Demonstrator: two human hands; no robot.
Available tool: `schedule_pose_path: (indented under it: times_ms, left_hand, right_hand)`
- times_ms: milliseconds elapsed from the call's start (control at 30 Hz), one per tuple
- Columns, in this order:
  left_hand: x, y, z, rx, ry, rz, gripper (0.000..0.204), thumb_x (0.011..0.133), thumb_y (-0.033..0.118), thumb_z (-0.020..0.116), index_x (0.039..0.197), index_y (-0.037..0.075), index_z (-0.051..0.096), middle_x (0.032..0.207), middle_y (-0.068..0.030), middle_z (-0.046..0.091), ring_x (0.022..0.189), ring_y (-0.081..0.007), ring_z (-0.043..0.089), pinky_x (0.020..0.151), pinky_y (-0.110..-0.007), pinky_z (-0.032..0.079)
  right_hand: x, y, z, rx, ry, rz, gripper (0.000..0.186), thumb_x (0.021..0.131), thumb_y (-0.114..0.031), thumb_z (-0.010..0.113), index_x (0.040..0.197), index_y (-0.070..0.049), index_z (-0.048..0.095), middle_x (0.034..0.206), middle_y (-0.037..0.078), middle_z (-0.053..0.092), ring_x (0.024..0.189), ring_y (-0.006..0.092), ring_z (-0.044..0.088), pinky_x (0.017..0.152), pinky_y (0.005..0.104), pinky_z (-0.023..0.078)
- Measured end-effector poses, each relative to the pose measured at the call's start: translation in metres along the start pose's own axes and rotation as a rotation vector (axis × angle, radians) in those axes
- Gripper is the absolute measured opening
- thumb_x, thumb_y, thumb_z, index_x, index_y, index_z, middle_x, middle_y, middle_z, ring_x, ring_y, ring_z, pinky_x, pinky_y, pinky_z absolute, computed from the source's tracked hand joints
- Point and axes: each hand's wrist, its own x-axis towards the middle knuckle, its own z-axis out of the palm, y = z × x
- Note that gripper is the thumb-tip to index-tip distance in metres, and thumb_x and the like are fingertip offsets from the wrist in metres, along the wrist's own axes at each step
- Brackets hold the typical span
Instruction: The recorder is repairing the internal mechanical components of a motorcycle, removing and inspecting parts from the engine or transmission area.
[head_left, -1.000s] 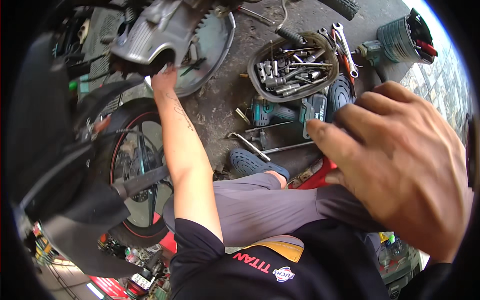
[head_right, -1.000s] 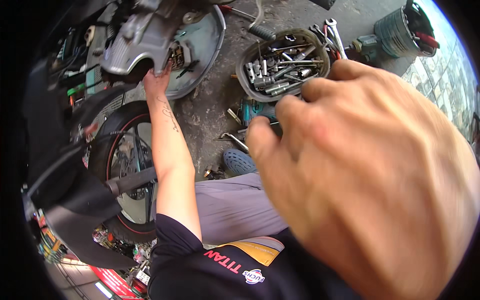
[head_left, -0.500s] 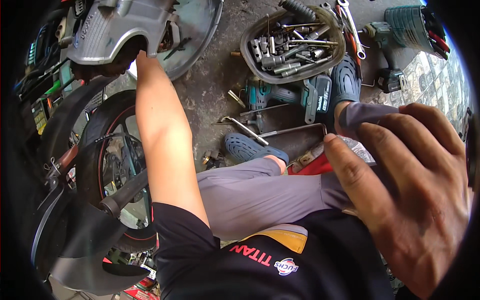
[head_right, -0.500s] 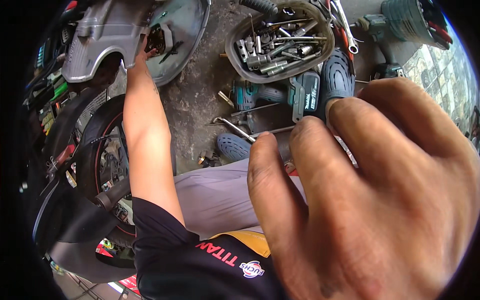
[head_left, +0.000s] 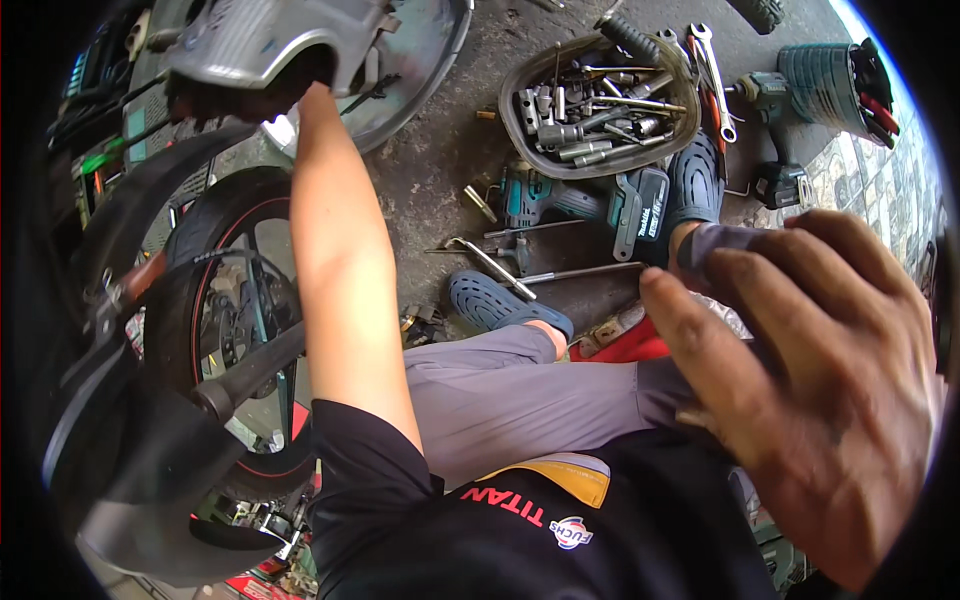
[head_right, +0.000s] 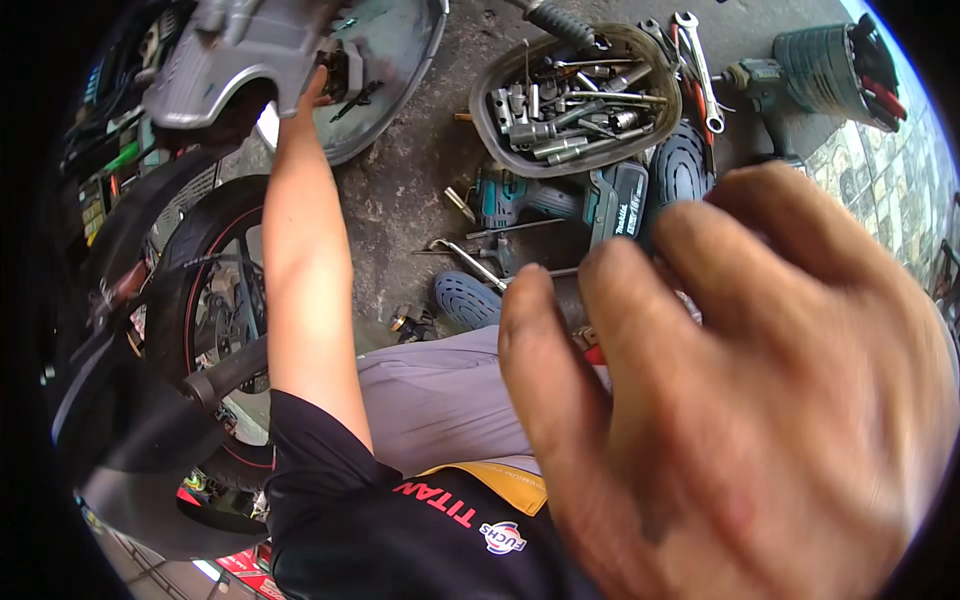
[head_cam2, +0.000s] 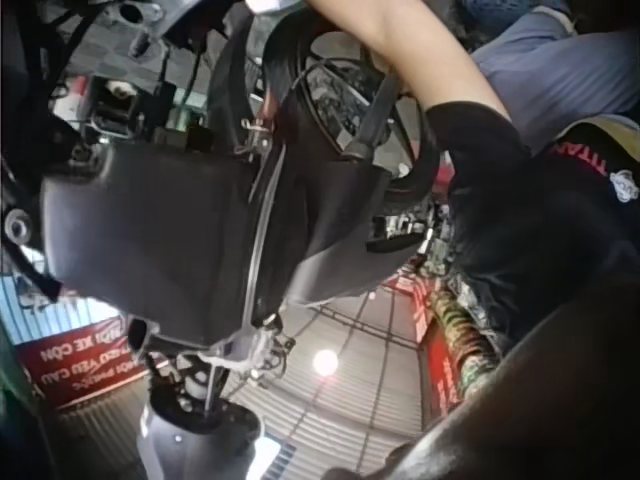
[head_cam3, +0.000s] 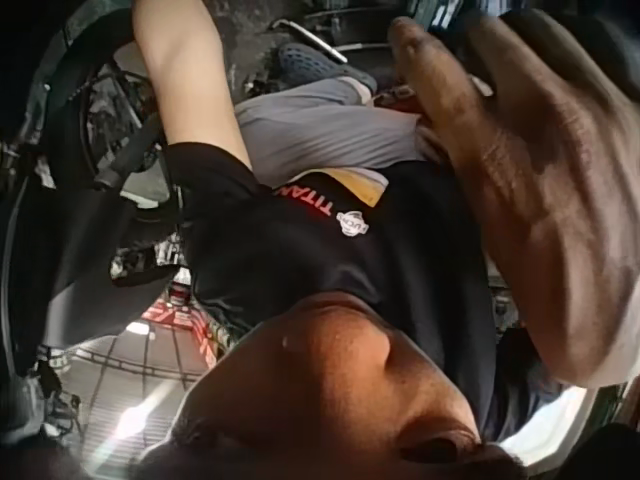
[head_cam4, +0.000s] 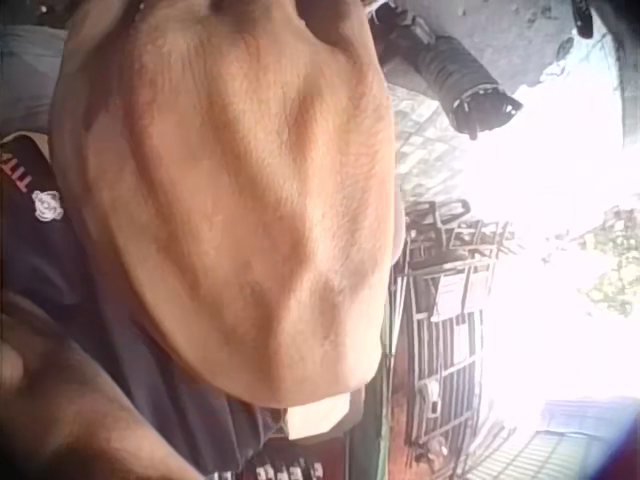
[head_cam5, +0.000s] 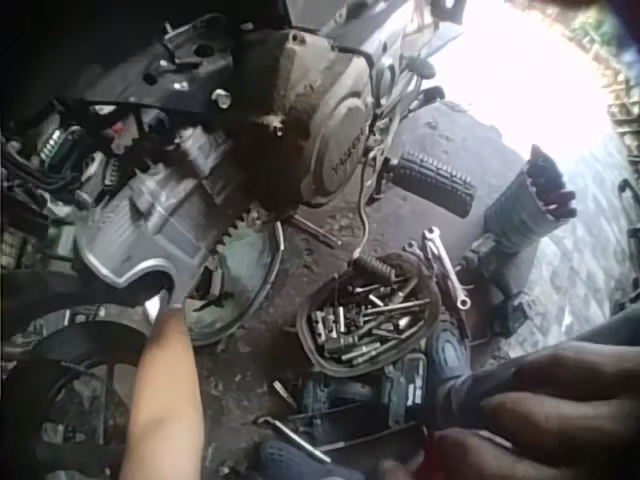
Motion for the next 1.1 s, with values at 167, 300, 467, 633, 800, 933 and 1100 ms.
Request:
schedule_pose_path:
  times_ms: [167,300,467,633,800,933,1100]
  left_hand:
    - [-0.064,0.003,0.003,1.244,0.173,0.311,0.052,0.086,0.037,0.066,0.116,-0.006,0.066,0.105,-0.0189,0.075,0.09,-0.0324,0.074,0.082,-0.044,0.059]
    - [-0.164,0.013,0.017,0.324,0.235,0.055,0.033,0.094,0.024,0.065,0.111,-0.004,0.068,0.091,-0.0136,0.075,0.059,-0.0218,0.067,0.049,-0.033,0.052]
    - [-0.258,0.043,0.048,-0.104,0.087,0.154,0.021,0.099,0.017,0.064,0.11,-0.001,0.069,0.091,-0.0097,0.074,0.061,-0.0161,0.068,0.044,-0.025,0.049]
    - [-0.282,0.086,0.061,-0.06,0.128,0.549,0.02,0.089,0.016,0.074,0.097,-0.003,0.073,0.087,-0.0111,0.076,0.067,-0.0134,0.069,0.054,-0.027,0.052]
    - [-0.299,0.105,0.073,0.243,0.168,0.83,0.024,0.082,0.019,0.081,0.094,0.0,0.076,0.09,-0.0129,0.074,0.075,-0.0212,0.07,0.07,-0.034,0.054]
    - [-0.305,0.11,0.086,0.491,0.382,1.02,0.026,0.076,0.024,0.085,0.09,0.003,0.077,0.091,-0.0133,0.069,0.074,-0.0281,0.067,0.071,-0.039,0.052]
    - [-0.297,0.111,0.095,0.383,0.322,0.99,0.026,0.074,0.024,0.084,0.086,0.003,0.075,0.087,-0.0153,0.068,0.079,-0.0348,0.066,0.073,-0.045,0.051]
  right_hand:
    - [0.003,0.003,-0.028,-0.038,-0.025,-0.05,0.044,0.092,-0.029,0.069,0.128,-0.004,0.064,0.095,0.017,0.071,0.095,0.0376,0.067,0.086,0.046,0.051]
    - [0.016,0.01,-0.054,-0.073,-0.052,-0.07,0.044,0.092,-0.029,0.069,0.129,-0.004,0.064,0.096,0.018,0.071,0.095,0.0377,0.068,0.086,0.046,0.051]
    - [0.037,0.006,-0.063,-0.054,-0.199,0.096,0.041,0.098,-0.03,0.067,0.13,-0.005,0.064,0.1,0.018,0.074,0.096,0.0364,0.07,0.087,0.0455,0.053]
    - [0.04,-0.004,-0.046,-0.043,-0.241,0.049,0.043,0.102,-0.036,0.061,0.132,-0.005,0.063,0.108,0.02,0.073,0.103,0.036,0.071,0.089,0.0443,0.054]
    - [0.039,-0.004,-0.031,-0.028,-0.277,0.057,0.041,0.103,-0.033,0.06,0.133,-0.005,0.061,0.11,0.022,0.074,0.105,0.0354,0.072,0.091,0.0432,0.055]
    - [0.043,-0.006,-0.031,-0.018,-0.296,0.073,0.043,0.104,-0.034,0.059,0.133,-0.003,0.061,0.113,0.023,0.073,0.109,0.0356,0.071,0.094,0.0427,0.054]
    - [0.052,-0.006,-0.025,-0.019,-0.335,0.118,0.052,0.102,-0.043,0.059,0.139,-0.006,0.059,0.117,0.022,0.072,0.112,0.0377,0.068,0.095,0.0445,0.053]
